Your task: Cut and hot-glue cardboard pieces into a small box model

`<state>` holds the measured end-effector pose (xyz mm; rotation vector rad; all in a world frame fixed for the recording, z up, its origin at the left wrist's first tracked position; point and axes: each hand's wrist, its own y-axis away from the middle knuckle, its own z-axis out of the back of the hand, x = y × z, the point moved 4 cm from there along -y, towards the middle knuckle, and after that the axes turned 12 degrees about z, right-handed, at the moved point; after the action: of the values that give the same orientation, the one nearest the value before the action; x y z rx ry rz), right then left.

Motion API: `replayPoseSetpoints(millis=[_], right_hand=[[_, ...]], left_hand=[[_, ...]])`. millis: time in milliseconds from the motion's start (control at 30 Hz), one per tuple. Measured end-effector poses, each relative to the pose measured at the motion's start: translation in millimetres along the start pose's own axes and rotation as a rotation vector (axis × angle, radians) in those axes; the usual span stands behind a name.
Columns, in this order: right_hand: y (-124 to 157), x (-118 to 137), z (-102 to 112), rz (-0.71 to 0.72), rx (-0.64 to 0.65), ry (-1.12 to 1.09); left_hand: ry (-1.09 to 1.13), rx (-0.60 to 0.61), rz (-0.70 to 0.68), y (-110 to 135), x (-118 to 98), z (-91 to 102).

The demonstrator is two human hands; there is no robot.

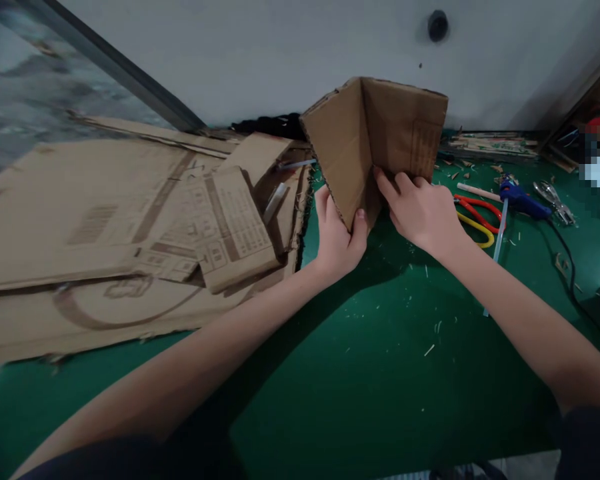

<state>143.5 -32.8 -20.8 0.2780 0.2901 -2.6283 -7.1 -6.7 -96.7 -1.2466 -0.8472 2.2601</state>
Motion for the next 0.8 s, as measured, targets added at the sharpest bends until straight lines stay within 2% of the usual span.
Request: replayPoseSetpoints(millis=[567, 800], right_hand=[[-4.1, 4.5, -6.6, -0.049, 0.000, -0.019], [-4.5, 5.1, -5.9, -0.056, -0.021, -0.014]], left_hand=[[0.106, 0.103, -0.016, 2.0, 3.3, -3.9], [0.081, 0.065, -0.060, 0.0, -0.6, -1.3]])
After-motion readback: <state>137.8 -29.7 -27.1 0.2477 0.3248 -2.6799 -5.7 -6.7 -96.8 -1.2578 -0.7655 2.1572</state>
